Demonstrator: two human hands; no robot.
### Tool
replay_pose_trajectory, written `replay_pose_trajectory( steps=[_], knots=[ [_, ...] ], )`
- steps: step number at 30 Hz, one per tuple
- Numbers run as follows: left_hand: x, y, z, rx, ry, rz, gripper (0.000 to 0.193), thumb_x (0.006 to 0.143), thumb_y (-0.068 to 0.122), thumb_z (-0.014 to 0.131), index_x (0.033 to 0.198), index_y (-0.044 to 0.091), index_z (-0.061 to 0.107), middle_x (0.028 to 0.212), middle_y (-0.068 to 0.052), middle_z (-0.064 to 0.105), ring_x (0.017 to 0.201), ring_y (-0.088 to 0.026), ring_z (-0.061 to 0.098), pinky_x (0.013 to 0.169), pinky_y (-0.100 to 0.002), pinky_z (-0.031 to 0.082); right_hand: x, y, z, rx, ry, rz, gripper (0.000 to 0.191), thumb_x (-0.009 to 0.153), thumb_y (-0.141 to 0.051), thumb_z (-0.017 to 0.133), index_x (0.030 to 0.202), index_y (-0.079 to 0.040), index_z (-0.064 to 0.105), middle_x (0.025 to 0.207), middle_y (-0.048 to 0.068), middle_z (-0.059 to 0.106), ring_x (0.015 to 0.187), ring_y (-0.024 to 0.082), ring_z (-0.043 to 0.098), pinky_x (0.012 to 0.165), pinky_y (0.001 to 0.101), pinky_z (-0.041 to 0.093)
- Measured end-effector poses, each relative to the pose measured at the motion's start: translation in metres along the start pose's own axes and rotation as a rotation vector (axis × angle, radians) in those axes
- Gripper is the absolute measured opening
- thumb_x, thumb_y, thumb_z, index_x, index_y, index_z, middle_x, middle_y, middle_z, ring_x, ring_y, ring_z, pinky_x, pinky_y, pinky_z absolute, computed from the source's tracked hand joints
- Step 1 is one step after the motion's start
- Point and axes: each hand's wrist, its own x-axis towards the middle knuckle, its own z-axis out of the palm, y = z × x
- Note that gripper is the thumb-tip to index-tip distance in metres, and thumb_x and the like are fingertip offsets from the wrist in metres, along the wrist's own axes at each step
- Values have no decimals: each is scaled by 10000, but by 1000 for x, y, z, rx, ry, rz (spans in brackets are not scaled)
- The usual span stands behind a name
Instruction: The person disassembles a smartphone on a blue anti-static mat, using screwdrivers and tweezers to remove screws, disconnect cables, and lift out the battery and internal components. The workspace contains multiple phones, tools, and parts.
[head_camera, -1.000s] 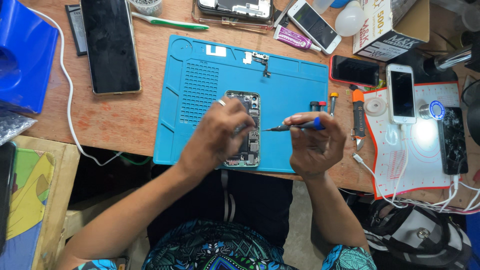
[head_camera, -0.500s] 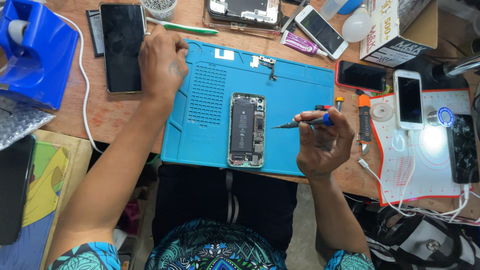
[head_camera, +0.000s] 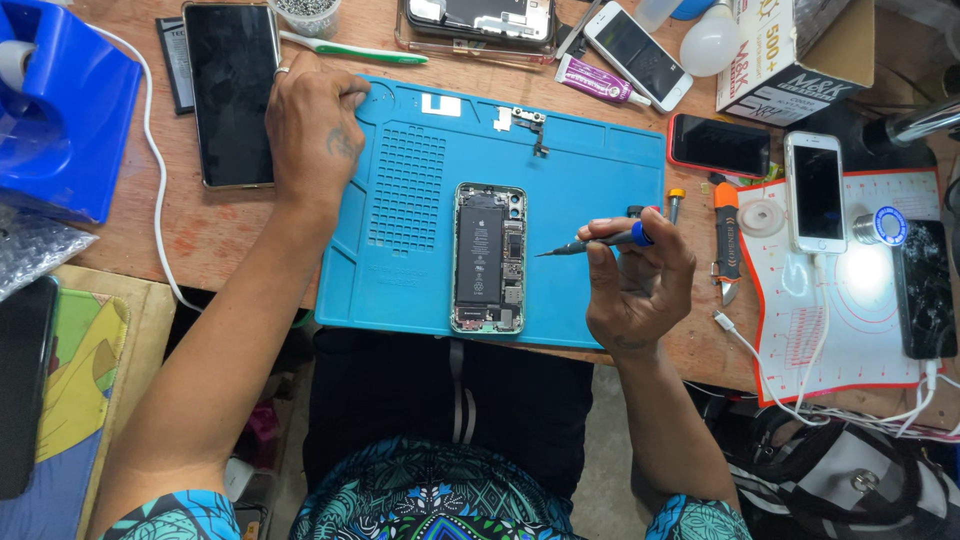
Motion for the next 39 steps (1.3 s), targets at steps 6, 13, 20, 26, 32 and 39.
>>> replay_pose_trajectory(
  steps=[6,13,20,26,32,39],
  knots=[
    [-7,-2,1,-42,-9,-21,138,946,10,714,1051,14,803,964,-162,718,959,-347,672,900,-451,523,-3,-2,0,-5,20,32,545,1082,28,645,1544,-75,375,1088,169,686,988,189,714,908,315,623],
    [-12,4,-5,-117,7,13,119,974,-16,690,1063,-21,769,1049,-179,709,989,-339,681,915,-438,533,-1,-6,0,41,-8,120,460,1132,-9,572,1563,-57,419,1054,107,655,952,155,666,878,286,626],
    [-66,51,-11,-350,-270,120,73,901,32,732,971,24,751,968,-128,685,960,-284,640,887,-396,524,11,-17,7,-305,-453,57,335,941,-34,773,1253,-69,656,971,87,697,801,122,693,660,239,575],
    [-91,59,-7,-391,-352,100,129,875,21,712,1000,39,737,985,-94,660,971,-273,622,887,-390,522,17,-15,8,-337,-590,66,386,881,-9,781,1243,-67,659,1022,84,774,810,142,735,612,238,573],
    [-104,53,-4,-400,-359,64,114,902,43,706,1011,43,736,980,-74,643,957,-244,620,877,-368,534,14,-12,15,-346,-609,38,406,848,-86,842,1206,-75,650,988,62,761,838,161,745,693,292,602],
    [-104,46,-7,-404,-352,72,107,916,43,704,1016,31,738,987,-76,644,953,-236,621,880,-366,537,18,-19,20,-373,-607,56,335,853,-78,846,1140,-64,674,975,71,767,820,179,749,684,298,592]
  ],
)
